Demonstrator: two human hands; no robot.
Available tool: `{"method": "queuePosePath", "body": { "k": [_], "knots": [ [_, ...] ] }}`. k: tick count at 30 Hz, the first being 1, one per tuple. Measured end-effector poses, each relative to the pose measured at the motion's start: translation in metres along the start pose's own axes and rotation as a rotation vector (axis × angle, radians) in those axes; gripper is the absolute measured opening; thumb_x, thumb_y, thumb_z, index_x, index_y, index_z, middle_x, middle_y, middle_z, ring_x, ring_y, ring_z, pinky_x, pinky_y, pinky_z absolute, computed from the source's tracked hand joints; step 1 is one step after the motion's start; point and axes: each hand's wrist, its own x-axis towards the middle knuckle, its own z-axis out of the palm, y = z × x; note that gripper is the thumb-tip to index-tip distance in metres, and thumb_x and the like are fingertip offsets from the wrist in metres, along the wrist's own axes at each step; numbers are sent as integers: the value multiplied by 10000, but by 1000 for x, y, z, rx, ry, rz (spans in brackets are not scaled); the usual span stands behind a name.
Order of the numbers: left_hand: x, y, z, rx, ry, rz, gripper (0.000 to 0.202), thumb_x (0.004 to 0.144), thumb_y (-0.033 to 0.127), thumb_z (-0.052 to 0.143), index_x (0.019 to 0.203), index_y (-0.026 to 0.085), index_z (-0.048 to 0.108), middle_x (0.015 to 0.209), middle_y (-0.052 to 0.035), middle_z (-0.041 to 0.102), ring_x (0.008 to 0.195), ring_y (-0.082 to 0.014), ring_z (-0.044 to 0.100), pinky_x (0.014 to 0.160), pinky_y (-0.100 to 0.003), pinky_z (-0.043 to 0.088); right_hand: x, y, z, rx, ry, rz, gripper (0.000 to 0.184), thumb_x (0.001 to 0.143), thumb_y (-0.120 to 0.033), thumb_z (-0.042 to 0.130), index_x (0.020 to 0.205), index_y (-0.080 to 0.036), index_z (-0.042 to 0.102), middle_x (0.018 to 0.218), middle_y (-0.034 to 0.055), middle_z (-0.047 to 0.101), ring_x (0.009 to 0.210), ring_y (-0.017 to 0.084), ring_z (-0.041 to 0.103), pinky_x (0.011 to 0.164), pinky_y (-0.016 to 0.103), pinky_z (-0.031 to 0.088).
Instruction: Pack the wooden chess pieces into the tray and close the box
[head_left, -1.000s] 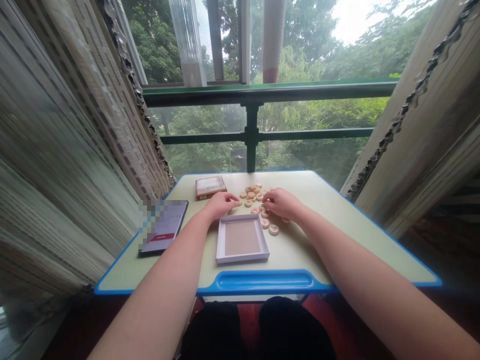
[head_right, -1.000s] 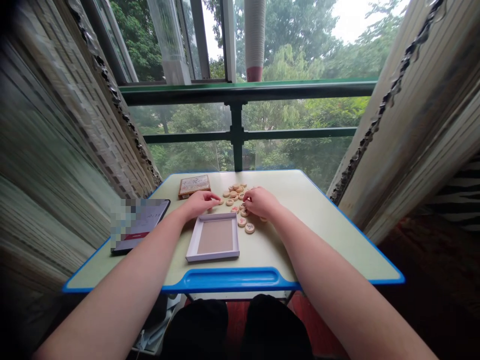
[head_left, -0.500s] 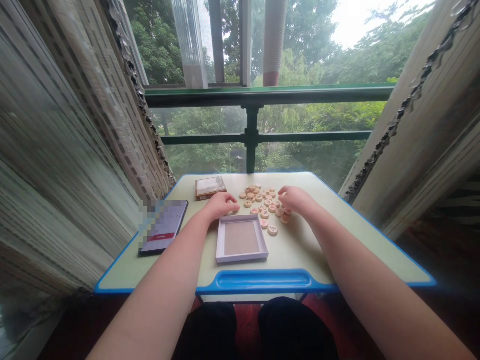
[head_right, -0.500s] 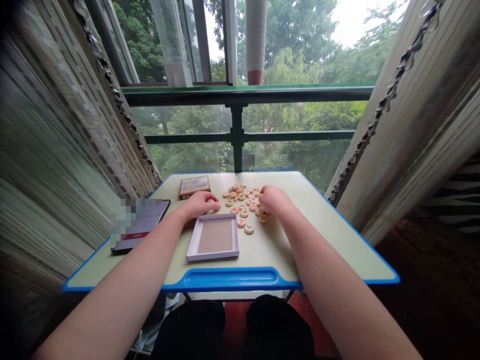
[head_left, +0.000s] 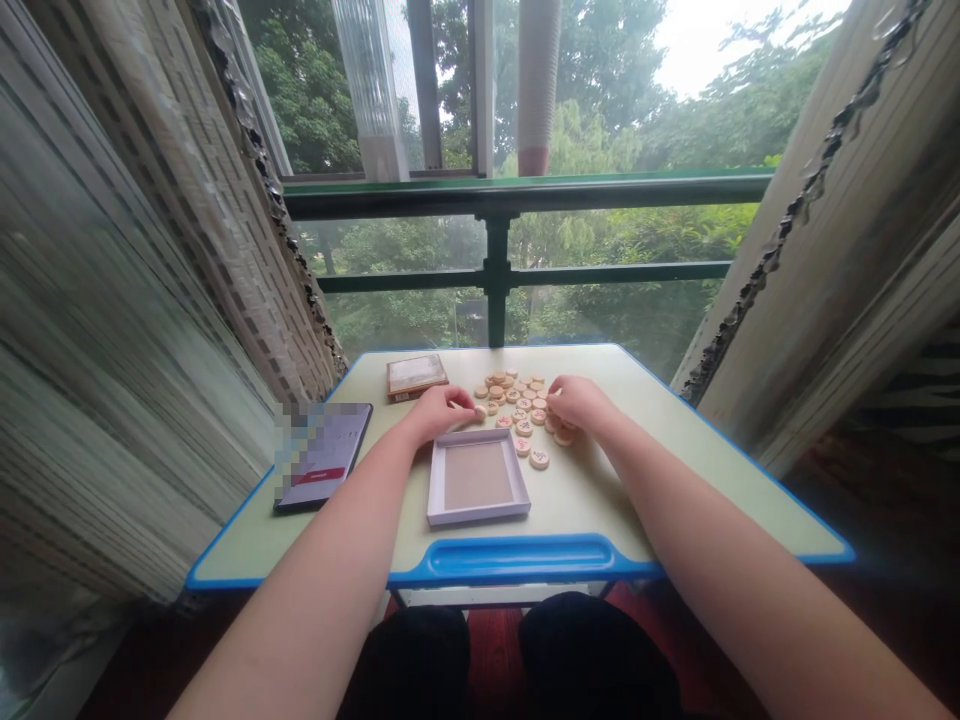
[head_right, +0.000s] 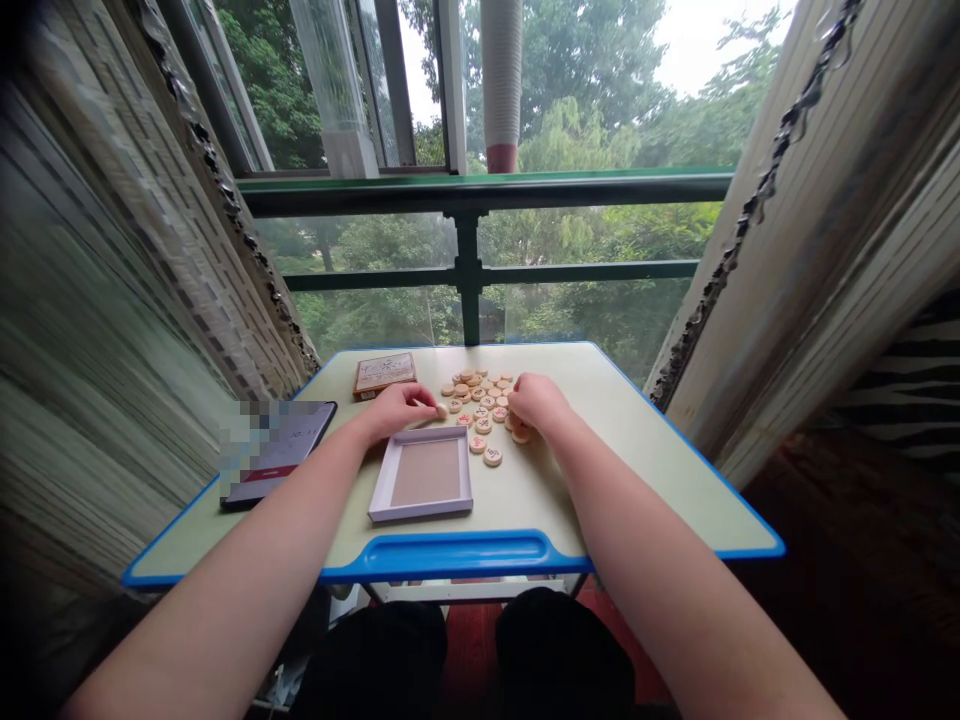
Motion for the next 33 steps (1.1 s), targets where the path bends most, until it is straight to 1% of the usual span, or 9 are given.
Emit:
{"method": "queuePosePath", "body": {
  "k": [4,9,13,16,19,25,28,31,33],
  "knots": [
    [0,1,0,28,-25,-24,238,587,316,661,757,148,670,694,-26,637,637,-139,553,614,-250,419,-1,-3,0,33,25,-28,278,698,-168,511,930,-146,663,799,83,688,682,155,614,556,201,387],
    [-1,5,0,4,-101,-12,324,603,369,662,849,161,698,834,-46,679,762,-174,595,701,-263,438,-4,-6,1,74,0,-47,250,724,-173,509,926,-145,653,628,44,668,556,131,594,533,192,384],
    [-5,12,-2,42,-186,-16,392,584,451,682,863,177,716,886,-52,688,837,-205,602,736,-270,438,-7,-8,1,101,-16,-48,210,727,-167,513,879,-155,658,589,33,661,524,128,584,532,195,384],
    [-8,14,-3,66,-205,-9,464,554,473,703,930,201,709,933,-41,681,854,-207,599,740,-264,436,-8,-9,0,99,-20,-53,203,731,-165,513,872,-155,659,570,26,656,504,124,579,532,193,386],
    [-8,14,-2,54,-220,-41,481,573,497,685,958,209,703,940,-35,681,860,-203,596,748,-258,432,-8,-9,1,103,-47,-69,208,743,-155,495,879,-159,653,534,11,642,456,114,562,526,192,387],
    [-6,14,1,78,-199,-50,396,572,453,684,853,176,712,828,-46,675,784,-197,589,669,-264,420,-8,-10,4,113,-29,-71,184,749,-140,507,870,-164,643,537,2,641,454,101,558,527,182,383],
    [-5,12,2,34,-199,-34,349,558,425,692,788,163,699,775,-42,659,729,-180,577,633,-260,409,-8,-8,4,126,-32,-66,183,750,-141,499,865,-166,638,540,0,643,423,95,547,504,181,379],
    [-5,10,2,-42,-180,-24,333,546,381,703,795,161,683,750,-34,643,686,-158,564,599,-246,398,-8,-7,5,151,-55,-44,197,759,-157,488,892,-160,633,555,4,653,385,94,533,474,184,376],
    [-4,9,2,-75,-135,-27,341,539,366,711,808,158,675,738,-32,633,659,-146,552,578,-240,387,-8,-7,6,159,-57,-36,200,758,-165,495,907,-159,630,572,8,661,381,94,532,470,187,374]
  ]
}}
